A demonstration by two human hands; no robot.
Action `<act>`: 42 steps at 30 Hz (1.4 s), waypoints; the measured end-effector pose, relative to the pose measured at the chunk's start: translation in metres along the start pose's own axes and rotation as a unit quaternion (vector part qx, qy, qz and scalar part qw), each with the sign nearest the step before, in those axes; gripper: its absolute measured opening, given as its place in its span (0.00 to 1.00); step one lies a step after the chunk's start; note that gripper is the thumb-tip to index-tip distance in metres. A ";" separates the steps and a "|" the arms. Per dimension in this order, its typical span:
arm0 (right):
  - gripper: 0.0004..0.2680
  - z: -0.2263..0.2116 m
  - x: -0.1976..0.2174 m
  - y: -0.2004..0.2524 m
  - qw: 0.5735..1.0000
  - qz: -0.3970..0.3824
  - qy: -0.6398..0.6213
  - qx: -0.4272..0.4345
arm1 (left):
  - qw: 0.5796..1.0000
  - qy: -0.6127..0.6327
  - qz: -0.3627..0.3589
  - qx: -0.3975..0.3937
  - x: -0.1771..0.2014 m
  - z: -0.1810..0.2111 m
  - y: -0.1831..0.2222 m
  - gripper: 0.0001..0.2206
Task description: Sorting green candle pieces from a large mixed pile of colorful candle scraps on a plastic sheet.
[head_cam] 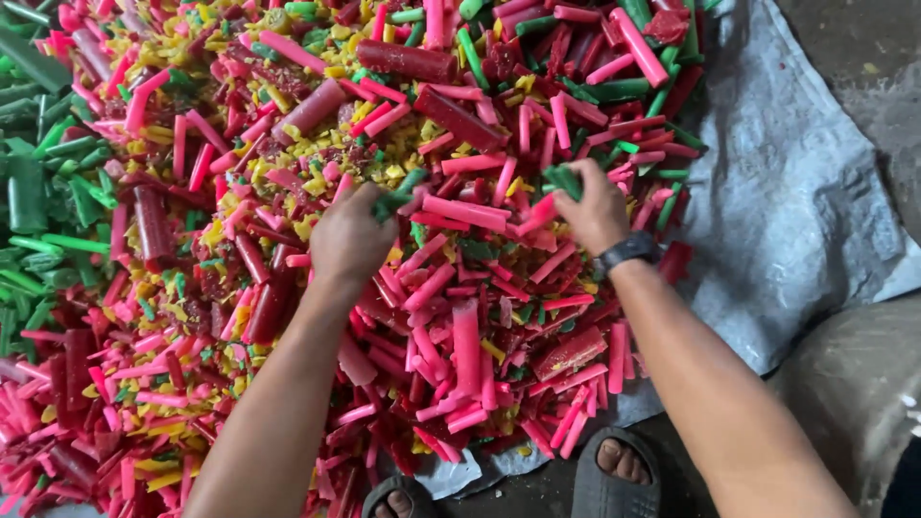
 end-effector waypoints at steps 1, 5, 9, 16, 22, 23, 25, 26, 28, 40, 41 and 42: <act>0.11 0.007 0.009 0.004 1.000 0.005 0.002 0.000 | 1.000 0.002 0.002 -0.005 0.002 -0.008 0.011 0.12; 0.09 0.031 0.048 0.023 0.915 0.019 -0.394 -0.084 | 0.798 0.593 -0.100 0.036 0.007 -0.019 0.047 0.22; 0.06 0.045 0.057 0.028 0.882 0.024 -0.460 -0.098 | 0.758 0.638 -0.115 0.063 -0.016 0.001 0.046 0.16; 0.11 0.032 0.006 -0.010 0.997 -0.043 -0.001 -0.069 | 0.970 0.138 -0.198 -0.018 -0.080 0.103 -0.011 0.21; 0.14 0.057 -0.031 -0.042 0.988 -0.104 0.034 -0.109 | 0.971 0.118 -0.206 0.020 -0.124 0.134 -0.057 0.20; 0.14 0.049 -0.025 -0.040 0.985 -0.121 0.025 -0.118 | 0.970 0.121 -0.208 0.028 -0.133 0.133 -0.064 0.20; 0.14 0.044 -0.025 -0.038 0.982 -0.139 0.016 -0.126 | 0.969 0.125 -0.209 0.036 -0.139 0.133 -0.064 0.21; 0.13 0.048 -0.030 -0.038 0.983 -0.136 0.013 -0.121 | 0.966 0.143 -0.207 0.054 -0.134 0.133 -0.059 0.21; 0.12 0.051 -0.033 -0.037 0.985 -0.129 0.010 -0.113 | 0.963 0.163 -0.202 0.067 -0.129 0.132 -0.052 0.21; 0.15 -0.059 0.019 0.064 0.973 -0.085 -0.204 0.066 | 0.875 0.476 -0.084 -0.015 -0.058 0.076 0.018 0.15; 0.16 -0.072 0.023 0.073 0.963 -0.101 -0.238 0.072 | 0.885 0.456 -0.090 -0.033 -0.055 0.066 0.022 0.15; 0.16 -0.085 0.025 0.083 0.952 -0.117 -0.271 0.077 | 0.894 0.435 -0.095 -0.050 -0.052 0.054 0.027 0.15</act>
Point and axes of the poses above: each hand's wrist, its own y-axis away from the middle knuckle, its own x-axis out of the back of the hand, z = x × y, the point moved 3 cm from there along -y, towards the middle knuckle, and after that the axes turned 1 degree about y, right-handed, at the moved point
